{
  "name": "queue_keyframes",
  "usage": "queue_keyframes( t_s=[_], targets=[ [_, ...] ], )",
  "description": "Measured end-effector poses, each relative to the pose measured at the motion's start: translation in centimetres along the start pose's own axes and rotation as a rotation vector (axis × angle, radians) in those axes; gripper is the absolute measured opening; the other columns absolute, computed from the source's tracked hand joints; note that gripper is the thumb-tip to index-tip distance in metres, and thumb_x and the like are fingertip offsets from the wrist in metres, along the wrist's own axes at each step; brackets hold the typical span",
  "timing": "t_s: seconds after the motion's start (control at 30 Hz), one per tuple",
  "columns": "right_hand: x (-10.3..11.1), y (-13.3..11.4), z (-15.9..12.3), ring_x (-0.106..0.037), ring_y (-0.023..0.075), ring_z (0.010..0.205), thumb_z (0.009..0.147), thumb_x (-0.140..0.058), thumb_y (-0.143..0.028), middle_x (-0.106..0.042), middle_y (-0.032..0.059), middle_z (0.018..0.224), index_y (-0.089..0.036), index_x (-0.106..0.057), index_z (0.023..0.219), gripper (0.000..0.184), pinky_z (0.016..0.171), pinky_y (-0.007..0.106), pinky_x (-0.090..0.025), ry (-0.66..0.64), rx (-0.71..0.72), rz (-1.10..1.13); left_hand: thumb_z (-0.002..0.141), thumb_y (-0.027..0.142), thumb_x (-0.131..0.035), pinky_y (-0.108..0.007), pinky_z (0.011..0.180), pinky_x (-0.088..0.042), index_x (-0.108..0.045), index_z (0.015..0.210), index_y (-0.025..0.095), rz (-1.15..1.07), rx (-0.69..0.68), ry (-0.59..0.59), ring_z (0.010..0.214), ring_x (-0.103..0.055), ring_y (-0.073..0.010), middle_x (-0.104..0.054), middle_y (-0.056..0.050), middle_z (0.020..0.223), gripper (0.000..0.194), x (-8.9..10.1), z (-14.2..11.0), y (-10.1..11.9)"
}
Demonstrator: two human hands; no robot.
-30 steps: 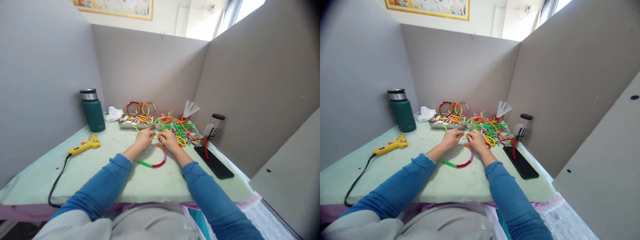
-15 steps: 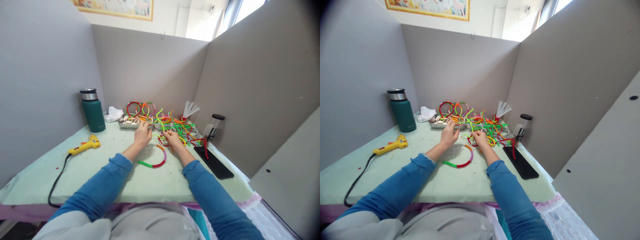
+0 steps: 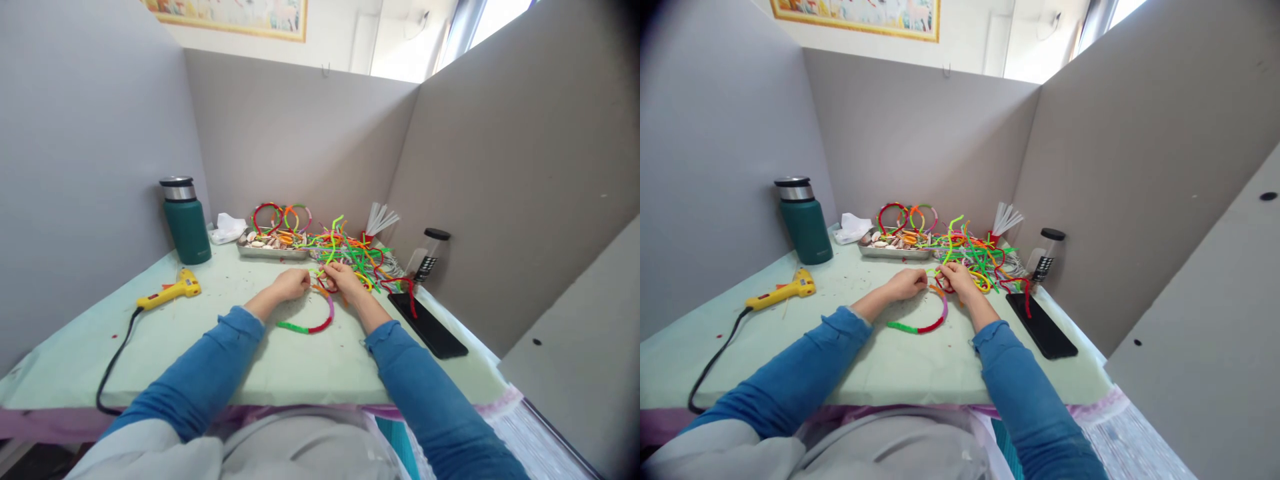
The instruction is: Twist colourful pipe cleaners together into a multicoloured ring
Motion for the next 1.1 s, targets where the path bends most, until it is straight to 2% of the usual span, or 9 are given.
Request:
queue_keyframes(
  t_s=[0.13,0.37,0.6,0.83,1.1],
  targets=[
    [-0.7,-0.4,-0.5,-0.033,0.0028,0.035,0.069,-0.059,-0.044,-0.05,-0.0046,0.053,-0.015,-0.054,0.075,0.03,0.032,0.016,-0.02,-0.06,0.015,0.004,0.071,0.018,-0.046,-0.022,0.059,-0.038,-0.062,0.082,0.015,-0.119,0.024,0.0,0.065,-0.053,-0.014,-0.064,-0.003,0.071,0.02,0.3,0.0,0.5],
    [-1.3,-0.9,-0.9,-0.03,0.0048,0.036,0.069,-0.058,-0.045,-0.038,-0.007,0.042,-0.017,-0.049,0.063,0.03,0.035,0.018,-0.019,-0.046,0.066,-0.141,0.072,0.021,-0.045,-0.023,0.054,-0.035,-0.063,0.07,0.013,-0.238,0.064,-0.027,0.056,-0.048,-0.0126,-0.058,-0.003,0.061,0.02,0.2,0.4,0.2],
    [-1.4,-0.9,-0.8,-0.032,0.006,0.041,0.069,-0.058,-0.047,-0.04,-0.0056,0.046,-0.017,-0.049,0.062,0.031,0.039,0.019,-0.022,-0.034,0.095,-0.207,0.076,0.033,-0.041,-0.021,0.044,-0.028,-0.057,0.06,0.013,-0.348,0.101,-0.032,0.047,-0.038,-0.0088,-0.047,0.002,0.05,0.03,-0.1,0.2,0.1],
    [-1.4,-0.9,-0.7,-0.032,0.0066,0.043,0.071,-0.056,-0.046,-0.041,-0.0051,0.048,-0.017,-0.05,0.062,0.03,0.04,0.02,-0.023,-0.034,0.131,-0.242,0.071,0.033,-0.049,-0.02,0.047,-0.03,-0.06,0.067,0.012,-0.356,0.024,-0.025,0.052,-0.042,-0.0093,-0.052,0.001,0.056,0.024,-0.1,0.1,0.3],
    [-1.4,-0.7,-0.7,-0.033,0.0067,0.043,0.07,-0.056,-0.046,-0.043,-0.0046,0.049,-0.017,-0.052,0.063,0.03,0.041,0.02,-0.023,-0.026,0.134,-0.252,0.069,0.032,-0.051,-0.021,0.049,-0.034,-0.062,0.072,0.012,-0.372,0.022,-0.016,0.055,-0.047,-0.0104,-0.057,-0.001,0.062,0.023,-0.3,0.2,0.2]
  ],
)
Point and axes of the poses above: each hand's wrist, its own z-axis towards the middle knuckle, its own x-axis out of the back of the hand, y = z × x, the point moved 6 cm from there along z, towards the middle knuckle
